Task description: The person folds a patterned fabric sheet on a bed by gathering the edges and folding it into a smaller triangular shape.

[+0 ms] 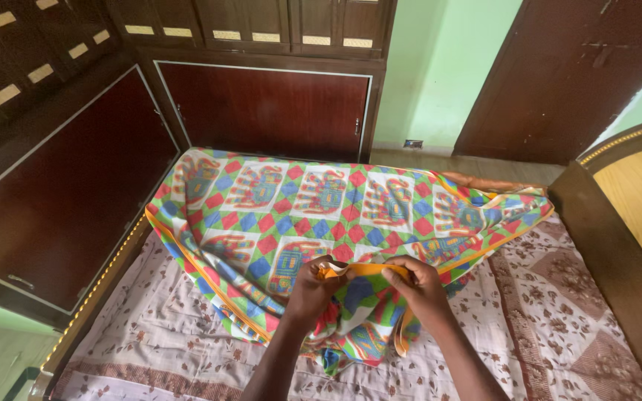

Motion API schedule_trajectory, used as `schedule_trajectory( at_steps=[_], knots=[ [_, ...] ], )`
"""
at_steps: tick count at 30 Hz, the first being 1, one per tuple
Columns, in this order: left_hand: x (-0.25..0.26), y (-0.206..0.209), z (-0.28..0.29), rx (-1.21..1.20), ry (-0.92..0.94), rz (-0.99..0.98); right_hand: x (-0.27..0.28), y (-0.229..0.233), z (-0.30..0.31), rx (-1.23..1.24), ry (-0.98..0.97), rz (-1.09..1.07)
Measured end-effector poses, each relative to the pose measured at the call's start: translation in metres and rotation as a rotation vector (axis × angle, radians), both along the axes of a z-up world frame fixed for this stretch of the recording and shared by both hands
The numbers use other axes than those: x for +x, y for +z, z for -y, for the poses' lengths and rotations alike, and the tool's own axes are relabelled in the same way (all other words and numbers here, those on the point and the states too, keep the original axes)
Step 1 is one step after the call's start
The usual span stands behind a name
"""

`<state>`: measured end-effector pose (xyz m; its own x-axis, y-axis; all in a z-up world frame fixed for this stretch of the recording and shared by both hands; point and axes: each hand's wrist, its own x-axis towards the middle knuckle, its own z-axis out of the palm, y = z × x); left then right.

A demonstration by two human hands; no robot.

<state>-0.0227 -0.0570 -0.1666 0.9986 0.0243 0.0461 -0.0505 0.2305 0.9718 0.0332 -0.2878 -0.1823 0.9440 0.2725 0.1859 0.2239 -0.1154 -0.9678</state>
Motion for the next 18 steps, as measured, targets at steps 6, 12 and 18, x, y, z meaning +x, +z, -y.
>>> schedule_trajectory(
  at_steps=[6, 12, 18],
  knots=[
    [0.002, 0.005, 0.006, 0.176, -0.034, 0.130, 0.004, -0.001, 0.004, -0.059, -0.033, -0.014],
    [0.019, -0.020, 0.011, 0.122, -0.045, 0.099, 0.015, -0.004, -0.001, -0.054, 0.002, 0.182],
    [0.030, -0.018, 0.016, 0.184, 0.027, 0.063, 0.014, -0.012, -0.001, -0.209, 0.039, -0.023]
  ],
)
